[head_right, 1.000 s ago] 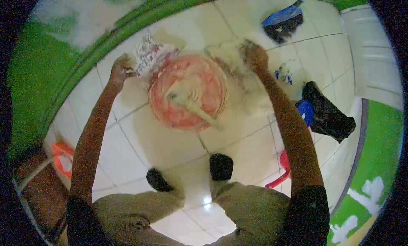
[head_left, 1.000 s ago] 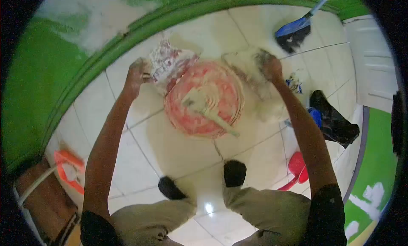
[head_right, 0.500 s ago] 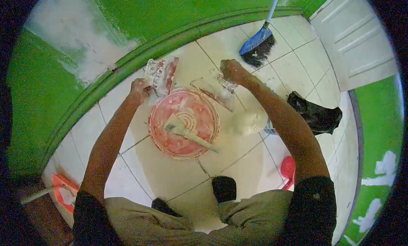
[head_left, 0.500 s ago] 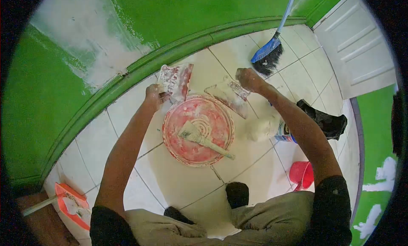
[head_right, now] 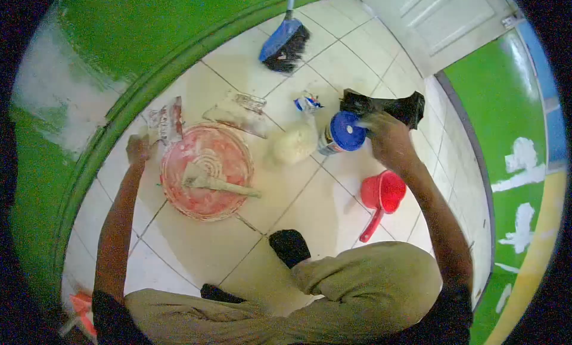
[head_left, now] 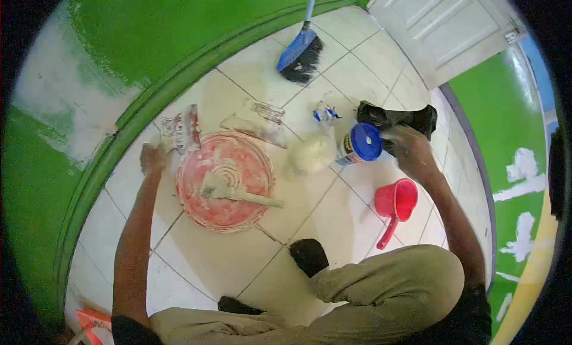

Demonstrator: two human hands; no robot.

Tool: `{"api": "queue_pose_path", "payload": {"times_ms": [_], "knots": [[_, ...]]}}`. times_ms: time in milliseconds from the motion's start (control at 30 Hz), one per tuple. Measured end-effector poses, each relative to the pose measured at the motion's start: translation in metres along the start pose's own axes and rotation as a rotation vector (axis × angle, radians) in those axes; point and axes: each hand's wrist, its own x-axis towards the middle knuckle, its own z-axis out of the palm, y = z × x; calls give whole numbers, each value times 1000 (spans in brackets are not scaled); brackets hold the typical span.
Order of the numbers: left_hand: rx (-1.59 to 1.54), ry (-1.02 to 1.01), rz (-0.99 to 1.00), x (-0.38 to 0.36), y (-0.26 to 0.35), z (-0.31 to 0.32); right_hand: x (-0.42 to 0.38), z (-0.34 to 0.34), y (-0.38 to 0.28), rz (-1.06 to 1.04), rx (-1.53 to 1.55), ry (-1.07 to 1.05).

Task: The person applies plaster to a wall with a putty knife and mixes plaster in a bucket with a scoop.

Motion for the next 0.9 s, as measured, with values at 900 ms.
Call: {"api": "queue_pose_path", "payload": {"times_ms": [900], "knots": [[320,-84,495,-114,75,-158,-260,108,46,1062,1667,178]]}}
